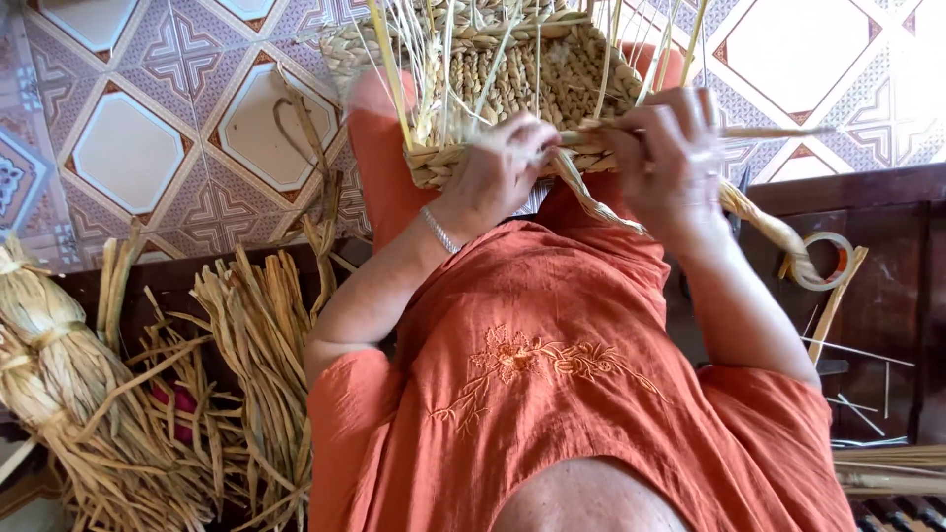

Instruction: The person weaves a basket by hand, interlacing dried plant fibers through a frame and tightening the weave. They periodically incorporate additional fibers from a pile and use shears to trim excess material.

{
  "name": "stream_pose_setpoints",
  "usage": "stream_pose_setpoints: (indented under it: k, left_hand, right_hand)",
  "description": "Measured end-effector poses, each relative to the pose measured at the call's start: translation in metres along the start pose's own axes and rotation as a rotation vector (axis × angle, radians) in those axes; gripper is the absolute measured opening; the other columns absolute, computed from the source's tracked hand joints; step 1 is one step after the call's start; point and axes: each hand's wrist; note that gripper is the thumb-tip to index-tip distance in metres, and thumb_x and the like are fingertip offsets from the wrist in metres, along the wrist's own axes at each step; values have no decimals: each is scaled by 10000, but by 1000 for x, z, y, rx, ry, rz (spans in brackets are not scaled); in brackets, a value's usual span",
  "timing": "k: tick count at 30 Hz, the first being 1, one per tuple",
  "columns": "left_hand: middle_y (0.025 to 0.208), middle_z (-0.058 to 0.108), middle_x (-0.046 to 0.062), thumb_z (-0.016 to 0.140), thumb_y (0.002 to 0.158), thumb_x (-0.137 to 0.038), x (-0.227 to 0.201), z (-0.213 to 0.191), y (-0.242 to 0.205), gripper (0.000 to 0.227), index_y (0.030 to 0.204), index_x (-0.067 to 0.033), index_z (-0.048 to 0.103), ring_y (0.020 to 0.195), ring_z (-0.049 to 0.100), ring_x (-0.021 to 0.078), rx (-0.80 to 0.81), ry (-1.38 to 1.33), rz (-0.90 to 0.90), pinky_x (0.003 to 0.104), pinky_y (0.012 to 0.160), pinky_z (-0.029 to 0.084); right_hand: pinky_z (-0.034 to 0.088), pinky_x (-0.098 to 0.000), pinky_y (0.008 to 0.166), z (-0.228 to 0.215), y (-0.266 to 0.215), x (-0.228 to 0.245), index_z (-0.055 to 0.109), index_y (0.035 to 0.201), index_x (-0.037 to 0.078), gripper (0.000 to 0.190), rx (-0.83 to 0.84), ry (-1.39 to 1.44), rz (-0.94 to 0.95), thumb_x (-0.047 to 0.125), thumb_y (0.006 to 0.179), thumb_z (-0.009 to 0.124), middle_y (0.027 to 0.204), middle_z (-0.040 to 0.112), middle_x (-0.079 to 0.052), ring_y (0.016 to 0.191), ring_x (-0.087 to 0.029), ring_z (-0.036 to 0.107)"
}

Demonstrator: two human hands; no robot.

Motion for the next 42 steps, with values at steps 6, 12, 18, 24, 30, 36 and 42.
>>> stream_pose_setpoints:
  k: [6, 12, 18, 24, 30, 36, 42]
  left_hand:
    - [1117, 620, 145, 595, 1038, -25, -32, -32, -7, 48, 1070, 4, 573, 990, 686, 235, 19, 323, 187, 285, 731, 638]
    - [1206, 619, 214, 608, 1011, -32, -26, -32, -1, 264, 1248, 32, 511, 1016, 688, 300, -11, -64, 143, 371, 832, 636]
    - [970, 630, 126, 615, 1050, 24, 16, 11, -5, 133, 1084, -65, 523, 864, 684, 212, -3, 325, 217, 298, 678, 637]
    - [873, 680, 75, 621, 1069, -18, 15, 23, 19, 158, 1107, -101, 491, 534, 601, 105, -64, 110, 1, 209, 384, 496]
    - [1003, 619, 152, 665, 978, -42, -18, 4, 22, 378, 1316, -28, 497, 641, 613, 136, -126, 230, 15, 208, 435, 522]
    - [942, 615, 149, 666, 939, 64, -6, 10, 45, 141, 1078, 83, 651, 571, 606, 130, 295, 397, -38, 209, 365, 510]
    - [854, 635, 114, 561, 892, 89, -3, 1, 88, 165, 1012, 28, 658, 639, 608, 171, 835, 297, -382, 229, 519, 542]
  right_hand:
    - [382, -449, 960, 11, 4, 15, 658, 955, 106, 232, 119, -15, 16, 263, 1074, 781, 1030, 617, -42, 1075, -260, 501]
    - [371, -475, 972, 25, 4, 1, 669, 989, 170, 207, 97, -179, -114, 343, 1043, 768, 985, 585, -42, 1044, -246, 514]
    - [480, -424, 742, 25, -3, -2, 664, 1167, 109, 232, 263, 35, 101, 289, 1065, 769, 1012, 633, -79, 899, -258, 590]
    - [581, -408, 877, 20, -38, -13, 623, 1113, 43, 259, 158, 19, -28, 238, 1060, 786, 1251, 619, -137, 1121, -282, 651]
    - [502, -502, 945, -20, -8, 37, 694, 873, 125, 542, 158, -235, -155, 561, 615, 884, 1277, 576, -115, 1171, -291, 525]
    - [518, -416, 944, -30, -13, 10, 754, 1063, 119, 231, 200, -139, -163, 264, 923, 865, 1239, 636, -75, 1156, -261, 553]
    - [535, -432, 739, -35, 10, -16, 702, 1059, 37, 171, 326, 119, 43, 191, 1025, 769, 870, 685, -117, 797, -269, 643]
Point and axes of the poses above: each hand's wrist, its own y-axis towards the middle knuckle, its own z-axis out of the palm, x = y × z
